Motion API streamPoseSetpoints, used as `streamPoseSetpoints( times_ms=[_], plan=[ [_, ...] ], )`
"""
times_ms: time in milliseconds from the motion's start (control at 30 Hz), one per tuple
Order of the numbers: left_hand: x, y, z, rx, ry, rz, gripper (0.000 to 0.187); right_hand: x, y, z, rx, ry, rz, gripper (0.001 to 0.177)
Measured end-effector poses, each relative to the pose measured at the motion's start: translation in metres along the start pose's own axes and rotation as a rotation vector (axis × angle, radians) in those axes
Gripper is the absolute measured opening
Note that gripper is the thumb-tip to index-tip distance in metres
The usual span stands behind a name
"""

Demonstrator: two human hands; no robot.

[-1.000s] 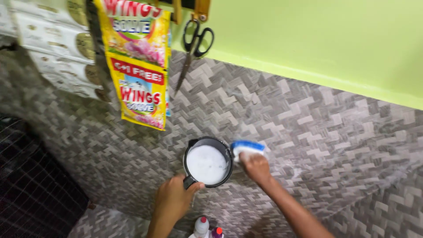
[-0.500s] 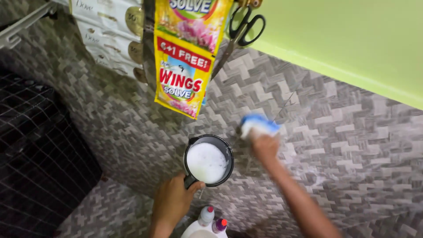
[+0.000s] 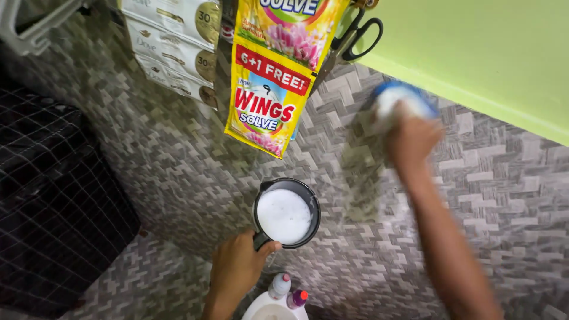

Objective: Scrub the wall tiles in a bathroom using a soapy sponge and a ladle of water.

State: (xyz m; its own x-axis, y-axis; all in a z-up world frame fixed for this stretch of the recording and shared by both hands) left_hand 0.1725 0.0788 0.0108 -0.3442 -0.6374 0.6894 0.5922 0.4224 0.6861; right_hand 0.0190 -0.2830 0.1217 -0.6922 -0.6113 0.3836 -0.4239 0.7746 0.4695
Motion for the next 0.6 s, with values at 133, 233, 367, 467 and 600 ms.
streamPoseSetpoints(
  times_ms=[133, 233, 367, 467, 600],
  plan=[
    [-0.006, -0.001, -0.002, -0.083, 0.083, -0.062, 0.056, -0.092, -0.141, 0.195, -0.241, 0.357, 0.362, 0.055],
    [-0.016, -0.002, 0.0, -0.144, 0.118, -0.021, 0.051, -0.146, -0.156, 0.267, -0.262, 0.529, -0.243, 0.041],
    [-0.025, 0.003, 0.002, -0.086, 0.097, -0.036, 0.05, -0.096, -0.176, 0.228, -0.467, 0.441, -0.081, 0.024],
    [-0.024, 0.003, -0.001, -0.099, 0.107, -0.047, 0.051, -0.025, -0.094, 0.104, -0.317, 0.177, 0.144, 0.018],
    [-0.027, -0.002, -0.008, -0.057, 0.096, -0.052, 0.053, 0.02, -0.008, 0.006, -0.067, -0.091, -0.091, 0.015]
  ],
)
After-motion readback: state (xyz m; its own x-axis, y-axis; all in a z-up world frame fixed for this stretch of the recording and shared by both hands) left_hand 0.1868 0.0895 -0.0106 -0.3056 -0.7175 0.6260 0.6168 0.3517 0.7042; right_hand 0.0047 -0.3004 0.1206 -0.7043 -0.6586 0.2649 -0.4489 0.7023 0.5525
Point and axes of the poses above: each hand's wrist, its own z-axis away from the middle knuckle, its own y-axis out of the back of the hand, x = y × z, the point moved 3 cm from there along -z, towards the middle knuckle, and after that the axes turned 10 degrees about y, right-handed, at the moved point
